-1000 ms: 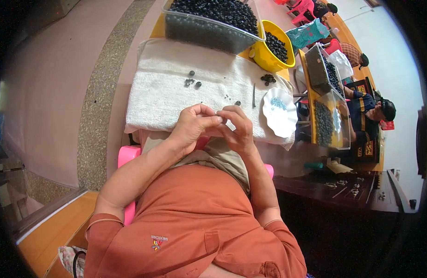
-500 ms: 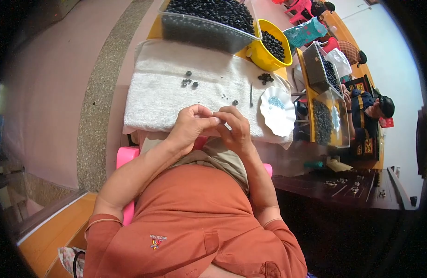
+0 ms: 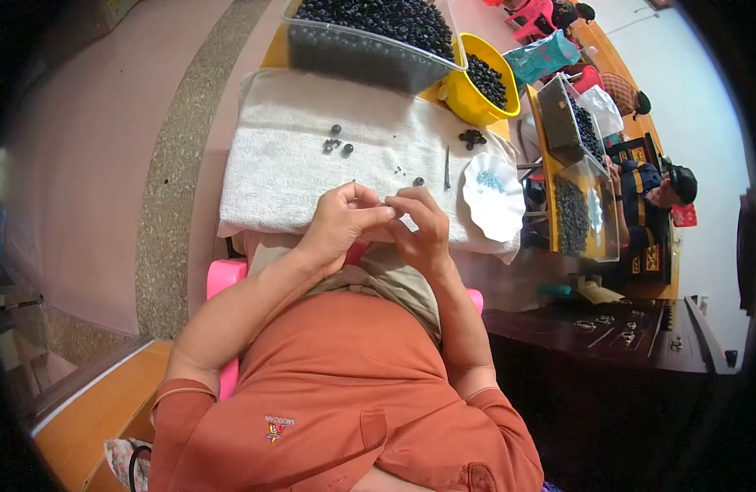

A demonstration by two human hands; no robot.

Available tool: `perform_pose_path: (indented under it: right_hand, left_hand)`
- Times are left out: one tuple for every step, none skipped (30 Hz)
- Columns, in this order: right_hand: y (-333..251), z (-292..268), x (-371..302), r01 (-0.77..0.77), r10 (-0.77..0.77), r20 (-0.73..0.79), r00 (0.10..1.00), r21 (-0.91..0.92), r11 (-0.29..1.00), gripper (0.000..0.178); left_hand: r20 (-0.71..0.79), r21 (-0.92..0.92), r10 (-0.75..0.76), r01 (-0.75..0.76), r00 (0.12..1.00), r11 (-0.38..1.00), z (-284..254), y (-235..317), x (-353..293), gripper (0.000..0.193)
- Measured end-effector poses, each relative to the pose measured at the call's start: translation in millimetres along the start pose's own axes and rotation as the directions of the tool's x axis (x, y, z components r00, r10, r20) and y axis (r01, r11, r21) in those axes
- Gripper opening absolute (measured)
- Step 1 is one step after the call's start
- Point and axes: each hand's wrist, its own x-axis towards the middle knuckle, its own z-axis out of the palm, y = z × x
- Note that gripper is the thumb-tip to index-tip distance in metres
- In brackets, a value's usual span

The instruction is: Manually assembling or inspecting small black plastic components on a workbench.

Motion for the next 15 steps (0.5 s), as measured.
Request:
perform_pose_path:
  right_hand:
    - [0.9,0.3,-0.6,0.018,-0.018,0.002,1.0,-0.013,1.0,0.033]
    - [1.6,0.4,-1.1,0.035,-0.035,0.004,0.999,-0.027,0.999,0.033]
    - [1.2,0.2,-0.8,0.034,-0.034,0.003,0.999,-0.027,0.999,0.033]
    - [0.2,0.0,-0.1,0.044,-0.044,0.001,0.999,-0.028,0.999,0.033]
    - [-0.4,-0.1,0.3,0.054,-0.054,-0.002,0.999,-0.029,0.998,0.032]
    - [-0.2,0.0,0.0,0.053,-0.053,-0.003,0.999,-0.029,0.998,0.032]
    - [0.3,0.2,-0.3,0.049,-0.049,-0.019,0.999,-0.024,0.999,0.032]
    - [0.6,0.6,-0.4,0.046,-0.046,-0.034,0.998,-0.018,0.999,0.033]
    - [-0.3,0.9,0.1,0.046,-0.046,-0.034,0.998,-0.018,0.999,0.033]
    - [-1.8,0.9,1.2,0.033,-0.033,-0.036,0.999,-0.009,0.999,0.032]
    - [-2.6,0.9,1.6,0.02,-0.02,-0.038,0.999,0.0,1.0,0.032]
    - [-2.1,1.0,1.5,0.019,-0.019,-0.038,0.999,0.0,1.0,0.032]
    - [-0.9,1.1,1.4,0.012,-0.012,-0.03,0.999,0.006,1.0,0.032]
    - [0.4,0.7,1.0,0.004,-0.004,-0.024,1.0,0.012,1.0,0.032]
    - [2.2,0.4,0.4,0.003,-0.003,-0.024,1.0,0.011,1.0,0.032]
  left_hand:
    - [0.0,0.0,0.0,0.0,1.0,1.0,-0.5,-0.9,0.2,0.015]
    - [0.0,0.005,-0.002,0.002,1.0,1.0,-0.8,-1.8,0.4,0.015]
    - [0.0,0.011,-0.003,0.003,1.0,1.0,-0.9,-2.4,0.4,0.015]
    - [0.001,0.011,-0.003,0.003,1.0,1.0,-0.6,-2.0,-0.1,0.015]
    - [0.002,0.01,-0.003,0.003,1.0,1.0,-0.2,-0.9,-1.0,0.015]
    - [0.004,0.008,-0.003,0.003,1.0,1.0,0.2,-0.3,-1.4,0.014]
    - [0.005,0.009,-0.004,0.004,1.0,1.0,0.5,-0.5,-1.3,0.014]
    - [0.01,0.013,0.006,-0.006,1.0,1.0,0.7,-0.7,-1.1,0.013]
    - [0.015,0.017,0.016,-0.016,1.0,1.0,0.7,-0.9,-0.8,0.013]
    - [0.015,0.017,0.016,-0.017,1.0,1.0,0.0,-1.2,-0.5,0.013]
    - [0.019,0.029,0.032,-0.032,0.999,0.999,-0.9,-1.9,0.0,0.012]
    - [0.024,0.041,0.048,-0.049,0.999,0.998,-1.2,-2.0,0.0,0.012]
    - [0.023,0.041,0.048,-0.048,0.999,0.998,-1.0,-1.5,-0.4,0.012]
    - [0.022,0.045,0.044,-0.045,0.999,0.998,0.4,0.0,-1.3,0.012]
    - [0.02,0.048,0.041,-0.042,0.999,0.998,1.4,0.6,-1.8,0.013]
